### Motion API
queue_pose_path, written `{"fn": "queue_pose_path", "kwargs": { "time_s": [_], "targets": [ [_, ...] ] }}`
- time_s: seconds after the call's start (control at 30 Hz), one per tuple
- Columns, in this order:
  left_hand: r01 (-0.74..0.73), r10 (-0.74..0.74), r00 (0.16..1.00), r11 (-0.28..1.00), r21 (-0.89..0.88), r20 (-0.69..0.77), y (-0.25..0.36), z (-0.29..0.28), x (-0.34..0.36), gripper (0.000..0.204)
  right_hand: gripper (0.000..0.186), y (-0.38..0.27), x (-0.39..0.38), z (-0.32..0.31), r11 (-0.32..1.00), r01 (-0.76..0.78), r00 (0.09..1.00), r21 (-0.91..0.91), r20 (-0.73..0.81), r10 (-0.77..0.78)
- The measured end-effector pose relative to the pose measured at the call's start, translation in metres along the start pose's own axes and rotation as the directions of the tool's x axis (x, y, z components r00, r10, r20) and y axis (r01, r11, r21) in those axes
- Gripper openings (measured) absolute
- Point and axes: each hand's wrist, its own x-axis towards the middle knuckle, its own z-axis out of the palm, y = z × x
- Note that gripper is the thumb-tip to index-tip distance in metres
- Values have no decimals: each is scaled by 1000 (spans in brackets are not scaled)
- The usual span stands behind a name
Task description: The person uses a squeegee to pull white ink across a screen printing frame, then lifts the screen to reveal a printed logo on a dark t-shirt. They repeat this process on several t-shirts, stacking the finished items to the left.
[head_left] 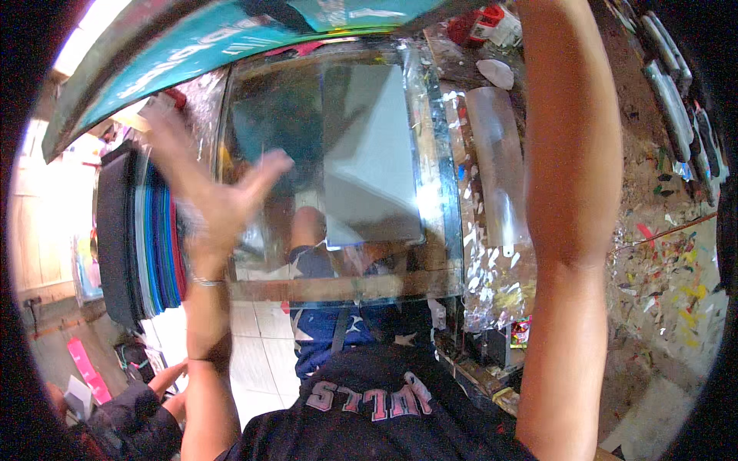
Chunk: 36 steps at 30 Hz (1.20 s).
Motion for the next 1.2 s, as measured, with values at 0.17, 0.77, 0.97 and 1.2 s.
{"fn": "queue_pose_path", "kwargs": {
  "time_s": [0.17,0.77,0.97,1.2],
  "targets": [
    [-23,-22,959,988,153,284,-15,-78,57,71,57,-18,-72,59,999,27,988,-20,-151,-29],
    [164,-25,717,977,-134,697,17,3,-151,48,22,-18,-180,193,908,-169,767,382,630,-122],
    [165,-11,717,974,-154,697,13,5,-150,48,14,-38,-206,176,929,-64,821,364,548,-158],
    [197,-41,696,971,-135,717,16,1,-146,49,13,-33,-226,232,980,85,983,180,148,-112]
  ]
}}
